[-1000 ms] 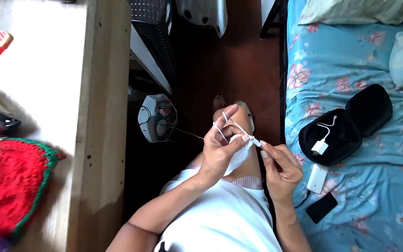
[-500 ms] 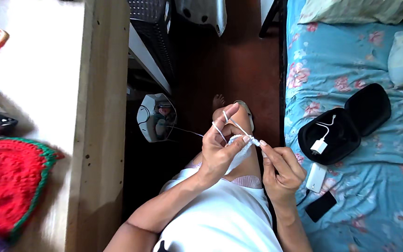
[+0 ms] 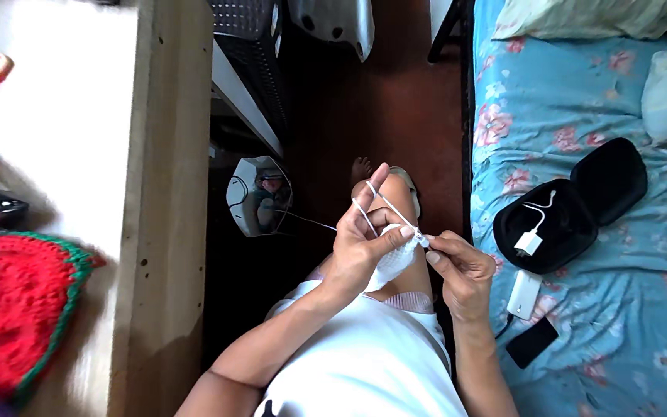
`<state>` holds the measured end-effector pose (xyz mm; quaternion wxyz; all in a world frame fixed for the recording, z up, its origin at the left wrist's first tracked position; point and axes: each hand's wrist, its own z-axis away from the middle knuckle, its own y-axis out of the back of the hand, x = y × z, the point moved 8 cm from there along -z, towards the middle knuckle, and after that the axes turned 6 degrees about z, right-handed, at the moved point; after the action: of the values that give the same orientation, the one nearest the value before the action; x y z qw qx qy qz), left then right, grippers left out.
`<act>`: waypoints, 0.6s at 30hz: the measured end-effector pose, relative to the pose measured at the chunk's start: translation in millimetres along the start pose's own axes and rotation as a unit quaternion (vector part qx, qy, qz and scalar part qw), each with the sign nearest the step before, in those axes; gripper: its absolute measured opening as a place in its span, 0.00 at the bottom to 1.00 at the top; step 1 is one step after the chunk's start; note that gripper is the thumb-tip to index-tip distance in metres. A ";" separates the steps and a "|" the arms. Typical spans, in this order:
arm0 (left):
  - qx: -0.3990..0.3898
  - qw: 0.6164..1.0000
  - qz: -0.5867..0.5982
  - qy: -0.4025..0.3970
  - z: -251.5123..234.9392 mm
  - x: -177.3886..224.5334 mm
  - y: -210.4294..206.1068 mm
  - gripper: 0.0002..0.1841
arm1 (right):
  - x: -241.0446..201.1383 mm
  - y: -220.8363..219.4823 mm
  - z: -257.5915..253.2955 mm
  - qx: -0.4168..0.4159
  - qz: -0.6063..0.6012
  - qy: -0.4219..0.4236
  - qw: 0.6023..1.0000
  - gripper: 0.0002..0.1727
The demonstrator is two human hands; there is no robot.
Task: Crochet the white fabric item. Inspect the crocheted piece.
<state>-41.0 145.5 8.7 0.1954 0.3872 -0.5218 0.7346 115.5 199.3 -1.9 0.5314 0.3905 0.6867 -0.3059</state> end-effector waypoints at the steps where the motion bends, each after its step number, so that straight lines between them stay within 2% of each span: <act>1: 0.007 1.000 -0.003 -0.005 0.9 0.5 -0.2 0.49 | 1.7 -0.6 0.8 0.000 -0.015 -0.006 1.000 0.10; 5: 0.028 1.000 0.010 -0.003 4.3 -2.6 -2.5 0.50 | 12.8 -7.5 5.2 0.021 -0.132 -0.056 0.989 0.12; 11: 0.028 0.999 0.031 -0.023 7.5 -3.0 -4.6 0.51 | 19.9 -26.9 12.5 0.039 -0.292 -0.149 0.944 0.14; 14: 0.021 0.998 0.025 -0.063 9.5 1.4 -4.9 0.51 | 13.3 -23.1 14.0 0.049 -0.237 -0.139 0.960 0.14; 18: 0.020 0.997 0.021 -0.073 10.1 3.7 -4.4 0.50 | -9.5 -8.5 16.2 0.080 -0.003 -0.047 0.996 0.13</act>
<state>-36.5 137.5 15.8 0.1338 0.4328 -0.5281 0.7183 117.4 179.5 3.4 0.5290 0.4144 0.6360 -0.3793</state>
